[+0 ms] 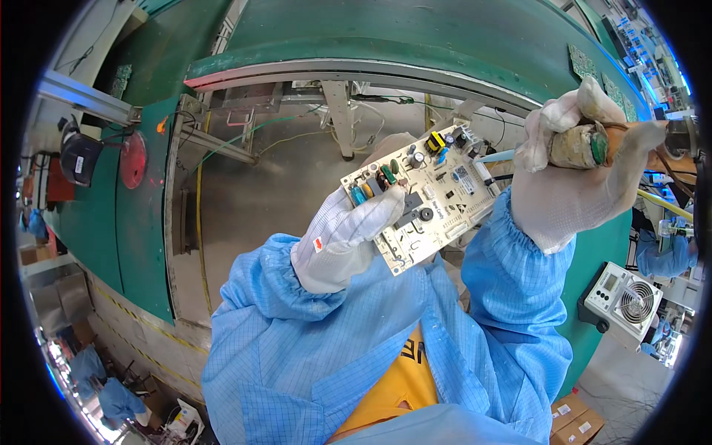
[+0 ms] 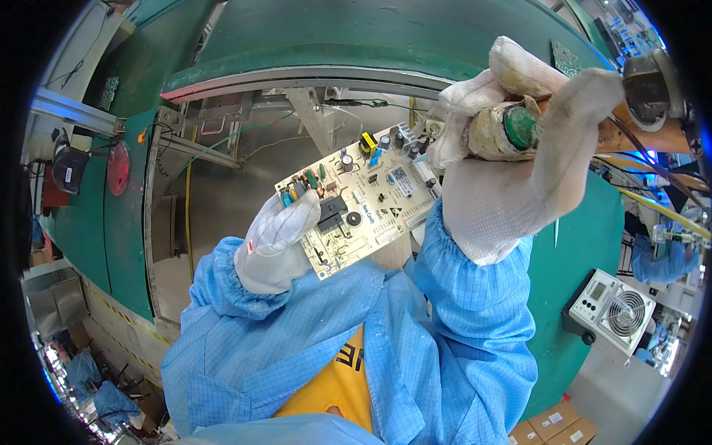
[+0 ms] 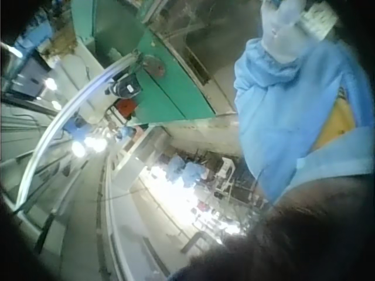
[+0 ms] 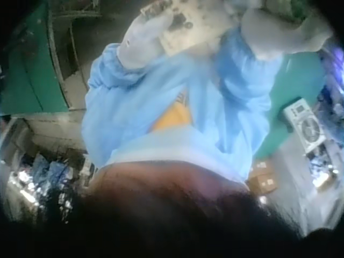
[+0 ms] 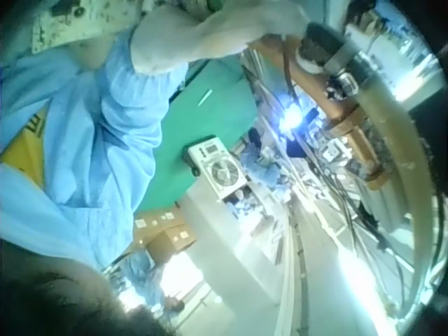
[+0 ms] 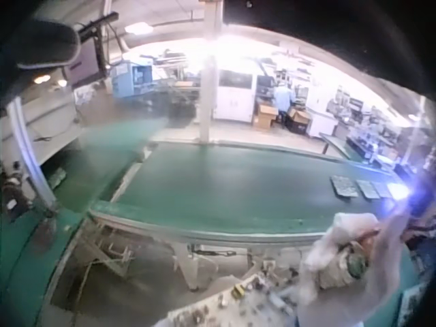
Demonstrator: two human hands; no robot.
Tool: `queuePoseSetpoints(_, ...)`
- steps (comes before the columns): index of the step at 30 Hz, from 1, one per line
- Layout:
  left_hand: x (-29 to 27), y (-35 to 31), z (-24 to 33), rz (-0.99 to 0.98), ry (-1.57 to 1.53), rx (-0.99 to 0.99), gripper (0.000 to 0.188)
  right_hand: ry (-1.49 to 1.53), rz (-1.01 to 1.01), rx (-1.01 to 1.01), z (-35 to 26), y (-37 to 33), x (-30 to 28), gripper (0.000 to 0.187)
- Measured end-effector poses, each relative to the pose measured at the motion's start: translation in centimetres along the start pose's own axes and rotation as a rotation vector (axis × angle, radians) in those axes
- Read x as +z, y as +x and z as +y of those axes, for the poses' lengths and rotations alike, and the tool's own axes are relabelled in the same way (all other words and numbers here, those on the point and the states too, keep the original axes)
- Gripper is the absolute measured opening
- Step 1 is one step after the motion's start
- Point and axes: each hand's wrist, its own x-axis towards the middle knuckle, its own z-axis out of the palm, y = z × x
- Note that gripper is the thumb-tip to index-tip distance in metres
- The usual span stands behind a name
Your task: The recorder is inspecting, testing, and handling printed circuit boards on an electronics production line.
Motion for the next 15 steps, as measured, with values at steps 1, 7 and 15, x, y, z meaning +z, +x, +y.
queuePoseSetpoints(1, 0.6, 0.2, 0.2, -0.022, -0.021, 0.016, 0.037, 0.018, -0.008, 0.007, 0.0, 0.0, 0.0, 0.051)
queuePoseSetpoints(7, -0.5, 0.9, 0.4, 0.123, -0.249, -0.006, 0.024, 0.052, -0.015, 0.0, 0.4, -0.1, 0.1, 0.053)
queuePoseSetpoints(15, 0.5, 0.5, 0.9, 0.15, -0.227, -0.007, 0.022, 0.016, -0.005, -0.007, 0.5, -0.8, 0.0, 0.043)
